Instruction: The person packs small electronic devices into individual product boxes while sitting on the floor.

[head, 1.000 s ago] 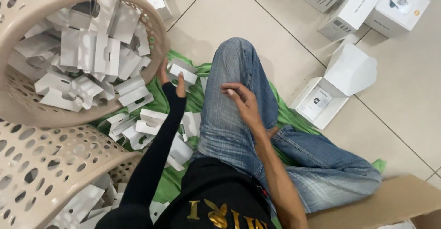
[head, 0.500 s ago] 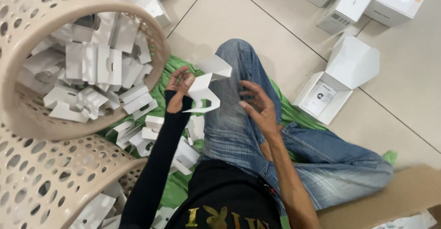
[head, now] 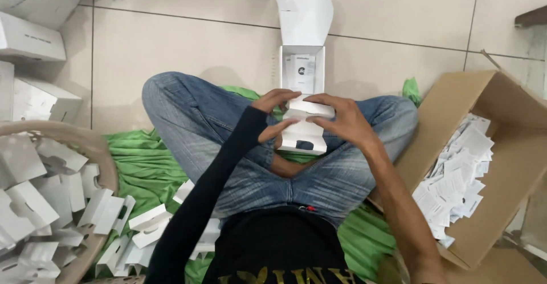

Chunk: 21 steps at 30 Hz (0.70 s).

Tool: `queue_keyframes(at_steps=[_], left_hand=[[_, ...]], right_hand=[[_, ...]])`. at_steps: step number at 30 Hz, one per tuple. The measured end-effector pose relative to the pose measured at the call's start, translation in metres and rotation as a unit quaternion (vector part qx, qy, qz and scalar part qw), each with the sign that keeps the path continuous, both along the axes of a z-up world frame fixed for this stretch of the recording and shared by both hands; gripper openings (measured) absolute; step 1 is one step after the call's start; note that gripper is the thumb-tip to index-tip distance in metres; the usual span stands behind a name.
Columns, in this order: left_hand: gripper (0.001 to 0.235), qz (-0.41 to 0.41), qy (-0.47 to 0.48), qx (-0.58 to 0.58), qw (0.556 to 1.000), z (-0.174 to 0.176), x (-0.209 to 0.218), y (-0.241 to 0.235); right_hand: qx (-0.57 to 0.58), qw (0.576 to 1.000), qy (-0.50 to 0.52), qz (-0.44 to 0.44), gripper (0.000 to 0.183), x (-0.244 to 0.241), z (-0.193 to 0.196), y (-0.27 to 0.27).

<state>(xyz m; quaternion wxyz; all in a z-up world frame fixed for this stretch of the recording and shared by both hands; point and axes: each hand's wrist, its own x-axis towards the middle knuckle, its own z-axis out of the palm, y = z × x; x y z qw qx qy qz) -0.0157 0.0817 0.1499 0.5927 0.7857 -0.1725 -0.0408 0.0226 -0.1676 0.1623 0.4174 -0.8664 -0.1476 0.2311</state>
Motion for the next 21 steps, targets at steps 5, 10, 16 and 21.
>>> queue_keyframes(at_steps=[5,10,16,21], left_hand=[[0.031,0.012,-0.107,0.111,0.988,-0.07,0.085,0.002],[0.028,0.039,-0.129,0.178,0.975,-0.09,0.127,0.003],[0.033,0.031,-0.178,0.305,0.935,-0.14,0.139,-0.016],[0.015,0.066,-0.216,0.406,0.886,-0.176,0.139,-0.032]], right_hand=[[0.049,0.991,-0.119,0.021,0.037,0.076,-0.017,-0.004],[-0.017,0.975,-0.219,0.02,0.035,0.112,-0.046,0.001],[-0.11,0.937,-0.327,0.058,0.032,0.11,-0.097,-0.001],[-0.184,0.897,-0.399,0.047,0.019,0.103,-0.112,0.004]])
